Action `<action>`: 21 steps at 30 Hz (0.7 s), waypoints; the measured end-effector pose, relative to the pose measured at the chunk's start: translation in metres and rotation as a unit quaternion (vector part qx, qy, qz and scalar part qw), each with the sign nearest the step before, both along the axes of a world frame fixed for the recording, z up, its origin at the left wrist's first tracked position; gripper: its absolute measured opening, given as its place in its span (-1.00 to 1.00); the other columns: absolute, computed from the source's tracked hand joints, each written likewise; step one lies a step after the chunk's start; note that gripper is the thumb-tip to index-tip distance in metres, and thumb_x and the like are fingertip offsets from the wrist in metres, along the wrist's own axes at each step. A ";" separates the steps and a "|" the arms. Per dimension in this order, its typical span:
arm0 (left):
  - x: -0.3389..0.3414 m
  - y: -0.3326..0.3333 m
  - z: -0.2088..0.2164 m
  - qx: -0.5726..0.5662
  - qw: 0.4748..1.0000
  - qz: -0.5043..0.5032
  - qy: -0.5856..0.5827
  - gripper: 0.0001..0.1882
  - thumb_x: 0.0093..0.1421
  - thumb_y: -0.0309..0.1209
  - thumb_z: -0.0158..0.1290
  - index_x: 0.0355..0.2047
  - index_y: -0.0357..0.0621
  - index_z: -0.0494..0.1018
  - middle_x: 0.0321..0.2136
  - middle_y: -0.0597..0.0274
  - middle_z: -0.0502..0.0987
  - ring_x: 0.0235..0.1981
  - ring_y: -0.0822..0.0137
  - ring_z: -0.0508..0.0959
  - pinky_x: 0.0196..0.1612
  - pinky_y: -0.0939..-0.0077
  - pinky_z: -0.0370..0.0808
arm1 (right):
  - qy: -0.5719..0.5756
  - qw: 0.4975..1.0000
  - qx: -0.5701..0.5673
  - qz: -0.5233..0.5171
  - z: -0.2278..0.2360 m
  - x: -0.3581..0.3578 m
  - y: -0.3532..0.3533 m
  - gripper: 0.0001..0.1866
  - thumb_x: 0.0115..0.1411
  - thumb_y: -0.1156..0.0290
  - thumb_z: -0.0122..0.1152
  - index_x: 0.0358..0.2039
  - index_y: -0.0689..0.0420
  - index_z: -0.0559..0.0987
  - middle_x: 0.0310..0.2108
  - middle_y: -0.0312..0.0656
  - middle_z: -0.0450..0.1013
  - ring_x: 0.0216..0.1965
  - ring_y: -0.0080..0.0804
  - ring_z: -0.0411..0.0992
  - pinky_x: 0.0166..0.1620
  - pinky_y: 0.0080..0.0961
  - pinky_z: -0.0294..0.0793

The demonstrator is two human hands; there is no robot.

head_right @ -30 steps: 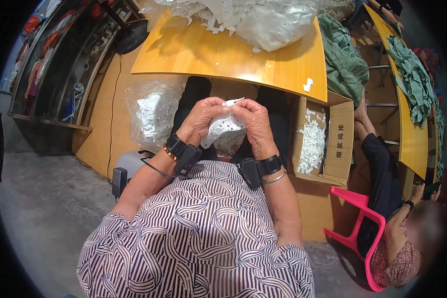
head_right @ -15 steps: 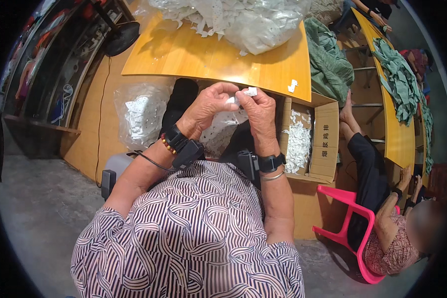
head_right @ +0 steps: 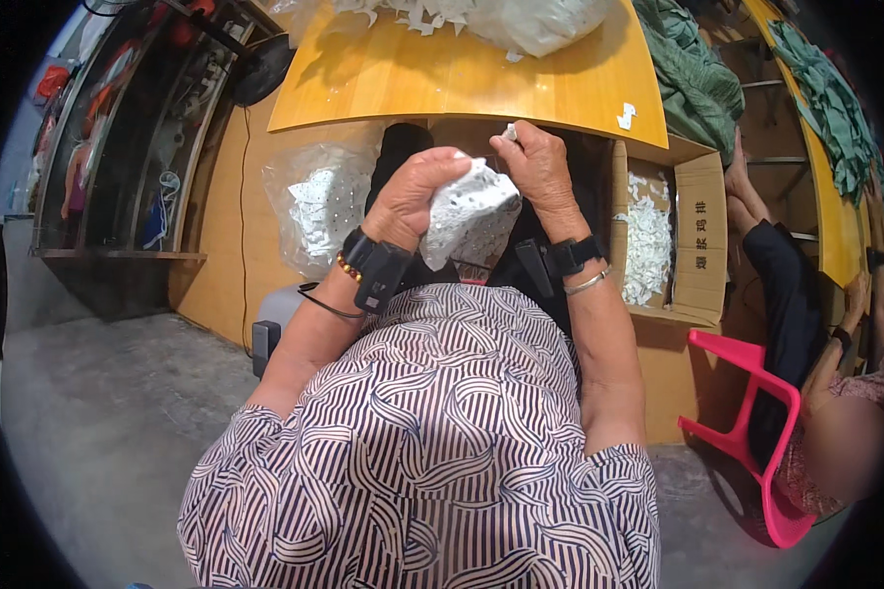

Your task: Inspecting and handling small white fabric pieces, likely for quality control or preparation.

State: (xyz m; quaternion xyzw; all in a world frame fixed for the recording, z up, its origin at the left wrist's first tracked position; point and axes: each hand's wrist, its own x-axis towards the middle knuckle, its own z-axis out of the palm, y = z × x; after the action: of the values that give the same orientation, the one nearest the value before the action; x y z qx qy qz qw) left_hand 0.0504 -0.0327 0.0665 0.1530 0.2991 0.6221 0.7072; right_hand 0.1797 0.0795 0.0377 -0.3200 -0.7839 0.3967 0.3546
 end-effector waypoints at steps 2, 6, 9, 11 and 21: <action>-0.005 -0.002 0.001 -0.002 0.997 0.043 -0.061 -0.93 0.04 -0.55 0.03 -0.44 -0.30 0.42 -0.46 0.13 0.51 -0.43 0.33 0.55 -0.28 0.47 0.51 | -0.017 1.000 0.017 0.007 0.000 0.004 0.003 -0.79 -0.02 0.38 0.16 -0.61 0.23 0.38 -0.71 -0.09 0.28 -0.66 -0.26 0.29 -0.56 -0.51 0.27; -0.007 -0.006 -0.002 0.027 0.998 0.025 -0.051 -0.91 0.05 -0.54 0.03 -0.41 -0.30 0.42 -0.44 0.12 0.51 -0.41 0.32 0.55 -0.26 0.46 0.51 | -0.120 0.980 0.161 0.004 -0.007 0.004 0.009 -0.77 -0.04 0.35 0.15 -0.63 0.23 0.37 -0.66 -0.04 0.33 -0.59 -0.11 0.36 -0.53 -0.43 0.31; -0.005 -0.010 -0.006 0.033 0.999 0.030 -0.024 -0.88 0.03 -0.51 0.06 -0.40 -0.30 0.42 -0.44 0.13 0.51 -0.42 0.34 0.54 -0.28 0.47 0.50 | -0.138 0.976 0.167 0.025 -0.008 -0.003 -0.002 -0.83 -0.08 0.38 0.14 -0.63 0.17 0.39 -0.64 -0.02 0.34 -0.53 -0.06 0.37 -0.51 -0.36 0.33; -0.007 -0.011 -0.010 0.055 0.997 0.057 -0.014 -0.87 0.02 -0.49 0.07 -0.41 -0.30 0.42 -0.44 0.13 0.51 -0.42 0.34 0.54 -0.29 0.48 0.50 | -0.139 0.972 0.175 0.072 -0.007 -0.009 -0.021 -0.91 -0.13 0.38 0.11 -0.62 0.09 0.44 -0.58 -0.07 0.40 -0.49 -0.08 0.41 -0.45 -0.27 0.38; -0.031 0.000 0.012 0.054 0.972 0.165 -0.157 -0.74 0.11 -0.41 0.00 -0.24 -0.33 0.37 -0.28 -0.01 0.49 -0.23 0.11 0.50 -0.12 0.23 0.46 | -0.238 0.952 0.144 0.129 -0.010 -0.009 -0.004 -0.65 -0.16 0.39 0.16 -0.28 0.13 0.43 -0.36 0.00 0.39 -0.26 -0.06 0.37 -0.20 -0.32 0.38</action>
State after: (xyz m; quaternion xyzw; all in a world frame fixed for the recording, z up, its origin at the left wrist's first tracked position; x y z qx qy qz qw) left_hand 0.0198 -0.0326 0.0785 0.0395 0.1717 0.7616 0.6236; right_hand 0.1702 0.0755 0.0280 -0.2473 -0.9289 0.2342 0.1457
